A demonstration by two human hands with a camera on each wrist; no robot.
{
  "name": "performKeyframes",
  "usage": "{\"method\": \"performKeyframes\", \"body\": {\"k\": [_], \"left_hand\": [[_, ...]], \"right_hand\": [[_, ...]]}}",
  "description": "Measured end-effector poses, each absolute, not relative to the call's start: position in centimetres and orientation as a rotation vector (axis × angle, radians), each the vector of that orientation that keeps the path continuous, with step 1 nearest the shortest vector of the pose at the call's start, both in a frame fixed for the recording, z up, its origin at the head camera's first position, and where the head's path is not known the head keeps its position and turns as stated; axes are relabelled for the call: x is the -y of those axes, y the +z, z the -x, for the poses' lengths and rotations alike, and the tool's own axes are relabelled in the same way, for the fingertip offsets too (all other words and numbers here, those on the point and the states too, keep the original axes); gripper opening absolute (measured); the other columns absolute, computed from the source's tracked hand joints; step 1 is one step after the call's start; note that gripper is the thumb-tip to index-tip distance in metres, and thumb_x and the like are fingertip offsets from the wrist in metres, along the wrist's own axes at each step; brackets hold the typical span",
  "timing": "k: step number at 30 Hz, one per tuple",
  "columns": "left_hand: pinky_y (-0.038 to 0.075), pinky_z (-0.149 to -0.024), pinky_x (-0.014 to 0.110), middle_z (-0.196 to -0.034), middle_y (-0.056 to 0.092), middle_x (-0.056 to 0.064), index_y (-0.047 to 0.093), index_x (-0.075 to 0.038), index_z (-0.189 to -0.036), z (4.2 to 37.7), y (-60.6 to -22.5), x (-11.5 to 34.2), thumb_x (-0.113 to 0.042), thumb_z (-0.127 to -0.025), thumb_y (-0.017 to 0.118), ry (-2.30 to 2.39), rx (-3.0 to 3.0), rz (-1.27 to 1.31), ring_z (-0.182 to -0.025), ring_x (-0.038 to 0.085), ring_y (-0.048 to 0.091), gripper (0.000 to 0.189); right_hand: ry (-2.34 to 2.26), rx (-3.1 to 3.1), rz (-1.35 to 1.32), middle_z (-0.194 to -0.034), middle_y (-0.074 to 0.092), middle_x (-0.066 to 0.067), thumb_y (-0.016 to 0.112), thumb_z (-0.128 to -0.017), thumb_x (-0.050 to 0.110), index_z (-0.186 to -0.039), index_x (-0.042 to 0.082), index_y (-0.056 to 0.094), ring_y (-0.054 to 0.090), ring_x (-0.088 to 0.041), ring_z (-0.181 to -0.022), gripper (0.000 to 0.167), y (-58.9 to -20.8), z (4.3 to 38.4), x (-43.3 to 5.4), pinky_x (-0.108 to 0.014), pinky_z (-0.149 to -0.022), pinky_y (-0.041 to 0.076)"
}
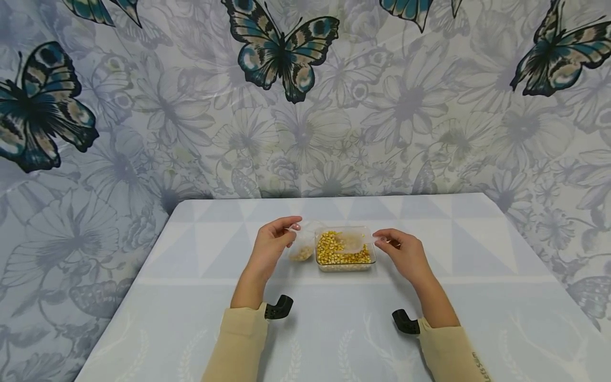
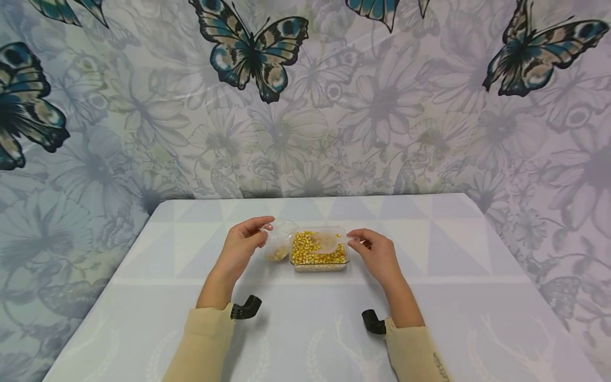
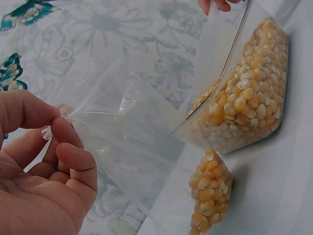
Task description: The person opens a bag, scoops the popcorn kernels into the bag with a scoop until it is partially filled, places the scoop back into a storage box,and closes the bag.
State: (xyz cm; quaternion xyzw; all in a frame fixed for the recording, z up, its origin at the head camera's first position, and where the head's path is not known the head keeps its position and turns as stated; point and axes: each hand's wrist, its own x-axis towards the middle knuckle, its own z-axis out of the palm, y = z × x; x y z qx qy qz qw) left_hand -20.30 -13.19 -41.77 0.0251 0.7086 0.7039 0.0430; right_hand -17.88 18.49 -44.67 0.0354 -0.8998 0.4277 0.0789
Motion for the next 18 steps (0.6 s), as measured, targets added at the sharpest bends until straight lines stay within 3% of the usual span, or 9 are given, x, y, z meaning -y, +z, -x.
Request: {"method": "performKeyframes", "body": {"k": [9, 15, 18], "left_hand": [[0.043, -0.068, 0.025, -0.101, 0.066, 0.002, 0.071, -0.01, -0.123, 20.3, -41.9, 13.2, 0.003, -0.09, 0.058, 2.155, -2.171, -0.062, -0.075, 0.013, 0.049, 0.038], [0.043, -0.067, 0.025, -0.102, 0.066, 0.002, 0.07, -0.01, -0.124, 20.4, -41.9, 13.3, 0.002, -0.09, 0.058, 2.15, -2.177, -0.062, -0.075, 0.014, 0.049, 0.038], [0.042, -0.066, 0.024, -0.102, 0.066, 0.003, 0.071, -0.01, -0.124, 20.4, -41.9, 13.3, 0.002, -0.091, 0.058, 2.145, -2.184, -0.056, -0.075, 0.015, 0.048, 0.038]], "right_hand": [[1.295, 2.685, -0.081, -0.095, 0.07, -0.008, 0.067, -0.096, 0.024, -0.118, 0.014, 0.073, 0.058, -0.011, -0.078, 0.025, -45.1, 18.2, -18.6, -0.024, -0.059, 0.046], [1.494, 2.655, -0.026, -0.097, 0.07, -0.016, 0.065, -0.097, 0.024, -0.119, 0.011, 0.072, 0.053, -0.01, -0.071, 0.026, -45.9, 18.4, -19.0, -0.025, -0.059, 0.044], [1.59, 2.624, 0.015, -0.097, 0.072, -0.012, 0.064, -0.097, 0.024, -0.119, 0.009, 0.071, 0.054, -0.011, -0.072, 0.027, -46.1, 18.6, -19.1, -0.026, -0.061, 0.046]]}}
